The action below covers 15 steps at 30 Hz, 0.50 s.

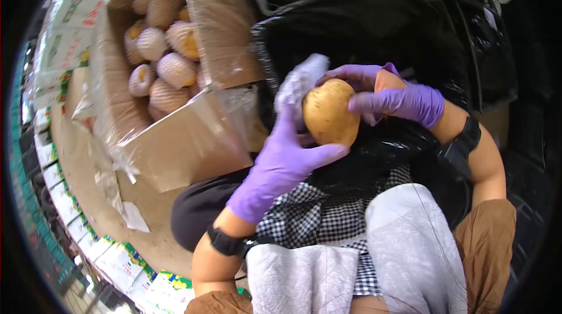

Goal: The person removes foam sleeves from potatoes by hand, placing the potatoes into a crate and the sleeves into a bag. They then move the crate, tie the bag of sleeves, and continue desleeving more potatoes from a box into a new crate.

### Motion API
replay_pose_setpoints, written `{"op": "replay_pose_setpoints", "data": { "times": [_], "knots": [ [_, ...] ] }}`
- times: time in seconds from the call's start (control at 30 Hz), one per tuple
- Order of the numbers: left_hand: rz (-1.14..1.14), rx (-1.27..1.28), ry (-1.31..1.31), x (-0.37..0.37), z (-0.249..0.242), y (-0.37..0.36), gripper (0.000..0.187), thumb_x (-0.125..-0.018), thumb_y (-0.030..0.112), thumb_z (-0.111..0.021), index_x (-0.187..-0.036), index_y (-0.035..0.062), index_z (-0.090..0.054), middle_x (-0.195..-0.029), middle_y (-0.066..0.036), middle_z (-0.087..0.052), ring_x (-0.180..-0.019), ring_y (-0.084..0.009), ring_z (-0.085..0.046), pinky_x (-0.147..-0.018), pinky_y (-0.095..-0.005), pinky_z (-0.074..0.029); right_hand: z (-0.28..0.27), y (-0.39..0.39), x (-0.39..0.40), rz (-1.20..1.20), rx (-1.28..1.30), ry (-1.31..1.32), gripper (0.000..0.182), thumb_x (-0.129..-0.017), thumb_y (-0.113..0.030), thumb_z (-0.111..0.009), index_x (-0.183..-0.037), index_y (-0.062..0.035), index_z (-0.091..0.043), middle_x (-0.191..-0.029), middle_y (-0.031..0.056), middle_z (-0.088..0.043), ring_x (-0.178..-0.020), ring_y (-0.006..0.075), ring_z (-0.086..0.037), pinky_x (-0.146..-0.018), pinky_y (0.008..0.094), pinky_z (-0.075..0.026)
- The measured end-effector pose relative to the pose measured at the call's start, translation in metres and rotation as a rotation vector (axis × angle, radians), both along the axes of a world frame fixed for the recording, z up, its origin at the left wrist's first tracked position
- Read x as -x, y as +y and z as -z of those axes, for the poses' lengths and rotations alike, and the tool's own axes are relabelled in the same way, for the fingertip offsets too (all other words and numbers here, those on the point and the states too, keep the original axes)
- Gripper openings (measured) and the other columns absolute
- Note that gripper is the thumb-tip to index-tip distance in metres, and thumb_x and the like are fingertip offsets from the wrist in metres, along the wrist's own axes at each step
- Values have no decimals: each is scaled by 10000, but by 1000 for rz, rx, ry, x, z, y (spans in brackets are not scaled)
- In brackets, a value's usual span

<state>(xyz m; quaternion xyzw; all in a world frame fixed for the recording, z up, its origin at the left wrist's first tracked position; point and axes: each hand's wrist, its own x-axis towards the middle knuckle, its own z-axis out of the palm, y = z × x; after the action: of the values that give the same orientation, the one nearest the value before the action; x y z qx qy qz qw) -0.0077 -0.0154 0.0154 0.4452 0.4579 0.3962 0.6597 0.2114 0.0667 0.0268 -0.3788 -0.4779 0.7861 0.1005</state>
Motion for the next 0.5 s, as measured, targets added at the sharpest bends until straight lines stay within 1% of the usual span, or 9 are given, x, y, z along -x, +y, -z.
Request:
{"op": "replay_pose_setpoints", "data": {
  "times": [0.03, 0.1, 0.13, 0.2, 0.23, 0.27, 0.33, 0.4, 0.5],
  "knots": [
    [5, -132, 44, 1, 5, 1, 840, -781, 47, -743, -1450, 68, -236, -1405, -97, -371, -1225, -213, -467, -970, -330, -471, 0, -4, 13, 135, 24, -8, 486, -885, -380, -666, -1251, -80, -557, -995, 49, -649, -571, 43, -515, -495, 186, -403],
    [-167, 227, -278, 6, -8, 2, 784, -787, 33, -735, -1423, 91, -281, -1337, -89, -418, -1200, -215, -495, -870, -309, -547, 17, -10, 38, 393, 76, -12, 445, -919, -423, -607, -1184, -67, -596, -939, 32, -658, -538, 41, -507, -482, 185, -395],
    [-198, 208, -325, 9, -4, 2, 757, -791, 21, -728, -1411, 109, -302, -1304, -87, -443, -1164, -204, -526, -755, -289, -593, 57, -15, 41, 492, 92, 31, 420, -937, -421, -574, -1148, -60, -609, -930, 34, -661, -572, 51, -545, -497, 188, -427],
    [-175, 278, -422, 21, -11, 3, 760, -809, 32, -712, -1422, 126, -274, -1278, -101, -477, -1042, -209, -606, -600, -288, -599, 74, -27, 60, 660, 258, 138, 375, -963, -378, -532, -1134, -53, -606, -981, 56, -670, -755, 103, -653, -624, 233, -540],
    [-133, 328, -499, 27, -13, 4, 760, -816, 47, -708, -1427, 137, -264, -1262, -108, -491, -993, -213, -631, -538, -281, -593, 91, -29, 64, 589, 258, 167, 332, -973, -316, -517, -1165, -55, -589, -1062, 58, -662, -948, 155, -661, -796, 287, -558],
    [-148, 339, -567, 24, -13, 3, 713, -842, 118, -691, -1417, 167, -273, -1201, -89, -518, -831, -144, -634, -417, -203, -496, 101, -39, 65, 496, 4, 234, 309, -970, -256, -528, -1194, -47, -572, -1105, 65, -653, -1000, 173, -648, -845, 300, -543],
    [-110, 388, -541, 31, -17, 5, 668, -853, 167, -681, -1399, 179, -296, -1165, -69, -525, -743, -94, -591, -392, -170, -420, 66, -41, 59, 16, -890, -87, 330, -950, -87, -546, -1272, -20, -519, -1200, 87, -624, -1106, 204, -615, -959, 320, -499],
    [-53, 411, -513, 37, -21, 7, 607, -859, 218, -667, -1366, 191, -334, -1117, -37, -528, -609, -35, -498, -377, -134, -307, 41, -40, 59, 115, -572, 128, 372, -926, -49, -568, -1291, -15, -500, -1215, 97, -615, -1111, 208, -613, -975, 330, -492],
    [67, 443, -565, 48, -21, 4, 747, -806, 224, -691, -1434, 173, -289, -1229, -89, -524, -802, -114, -643, -373, -147, -397, 14, -34, 58, 194, 86, 358, 450, -894, -78, -635, -1314, -36, -480, -1275, 98, -574, -1178, 214, -567, -1049, 347, -432]
  ]
}}
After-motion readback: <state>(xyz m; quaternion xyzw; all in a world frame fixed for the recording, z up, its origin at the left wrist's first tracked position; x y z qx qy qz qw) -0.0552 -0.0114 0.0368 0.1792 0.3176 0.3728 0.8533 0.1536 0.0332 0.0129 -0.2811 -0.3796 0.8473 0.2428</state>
